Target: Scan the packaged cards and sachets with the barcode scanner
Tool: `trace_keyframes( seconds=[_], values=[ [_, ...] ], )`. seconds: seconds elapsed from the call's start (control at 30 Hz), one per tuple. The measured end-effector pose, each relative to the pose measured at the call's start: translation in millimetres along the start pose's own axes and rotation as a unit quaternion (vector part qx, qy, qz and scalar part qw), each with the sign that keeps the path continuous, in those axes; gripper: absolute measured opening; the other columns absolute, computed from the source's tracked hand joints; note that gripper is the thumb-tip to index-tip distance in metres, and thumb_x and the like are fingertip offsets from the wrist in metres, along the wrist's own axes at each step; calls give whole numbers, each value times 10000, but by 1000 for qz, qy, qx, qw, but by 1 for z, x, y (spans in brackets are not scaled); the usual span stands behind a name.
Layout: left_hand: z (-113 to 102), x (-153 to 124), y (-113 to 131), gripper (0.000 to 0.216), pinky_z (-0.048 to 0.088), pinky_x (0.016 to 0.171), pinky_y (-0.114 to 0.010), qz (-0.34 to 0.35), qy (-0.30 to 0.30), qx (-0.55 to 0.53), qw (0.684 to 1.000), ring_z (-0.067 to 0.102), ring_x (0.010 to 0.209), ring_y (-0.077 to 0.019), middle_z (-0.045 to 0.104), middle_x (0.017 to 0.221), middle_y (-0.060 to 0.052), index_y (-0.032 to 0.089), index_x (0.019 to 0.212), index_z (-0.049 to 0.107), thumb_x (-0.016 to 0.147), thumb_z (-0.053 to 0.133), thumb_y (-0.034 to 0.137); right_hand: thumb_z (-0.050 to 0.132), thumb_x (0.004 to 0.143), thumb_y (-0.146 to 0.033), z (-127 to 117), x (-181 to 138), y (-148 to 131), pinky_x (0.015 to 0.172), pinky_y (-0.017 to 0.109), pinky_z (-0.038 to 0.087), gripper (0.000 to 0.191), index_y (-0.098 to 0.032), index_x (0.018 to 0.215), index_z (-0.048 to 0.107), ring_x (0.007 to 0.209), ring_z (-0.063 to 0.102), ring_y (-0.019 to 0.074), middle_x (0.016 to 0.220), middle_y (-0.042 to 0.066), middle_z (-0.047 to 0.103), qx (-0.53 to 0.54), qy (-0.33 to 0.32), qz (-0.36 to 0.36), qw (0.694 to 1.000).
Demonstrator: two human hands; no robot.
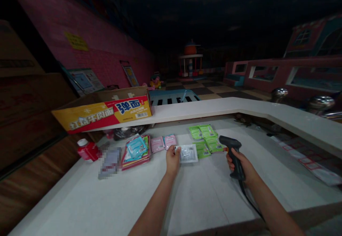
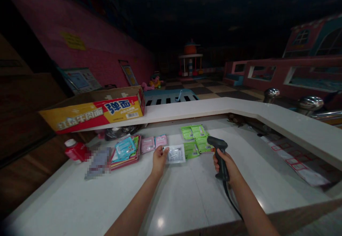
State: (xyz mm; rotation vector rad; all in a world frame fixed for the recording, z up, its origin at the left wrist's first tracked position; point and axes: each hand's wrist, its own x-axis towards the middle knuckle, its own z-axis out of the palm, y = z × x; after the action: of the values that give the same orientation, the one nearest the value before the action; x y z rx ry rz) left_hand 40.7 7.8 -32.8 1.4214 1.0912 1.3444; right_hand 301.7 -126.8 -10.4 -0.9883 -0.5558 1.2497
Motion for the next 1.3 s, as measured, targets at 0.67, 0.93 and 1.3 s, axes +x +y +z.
trace_keyframes(
  seconds=[0.67,0.93,1.3],
  values=[
    [-22,-13,-16,330,439,638,-263,39,122,91,988,568,684,-176,610,714,-18,190,812,585,832,502,509,741,709,-493,107,-53,48,307,167,317,359,-207,828,560,324,414,67,472,-92,501,-213,-9,22,977],
    [-22,-11,-19,346,435,640,-271,39,127,61,989,551,665,-175,611,703,-19,178,802,611,791,534,515,727,719,-509,103,-57,41,305,179,323,375,-204,843,546,332,417,74,474,-92,501,-238,-9,39,971],
    [-25,-11,-22,357,448,682,-288,62,142,78,985,561,698,-180,634,741,-32,170,802,654,784,555,513,806,688,-515,80,-29,29,347,182,358,428,-203,896,600,388,482,79,541,-70,557,-98,-23,81,992]
  ],
)
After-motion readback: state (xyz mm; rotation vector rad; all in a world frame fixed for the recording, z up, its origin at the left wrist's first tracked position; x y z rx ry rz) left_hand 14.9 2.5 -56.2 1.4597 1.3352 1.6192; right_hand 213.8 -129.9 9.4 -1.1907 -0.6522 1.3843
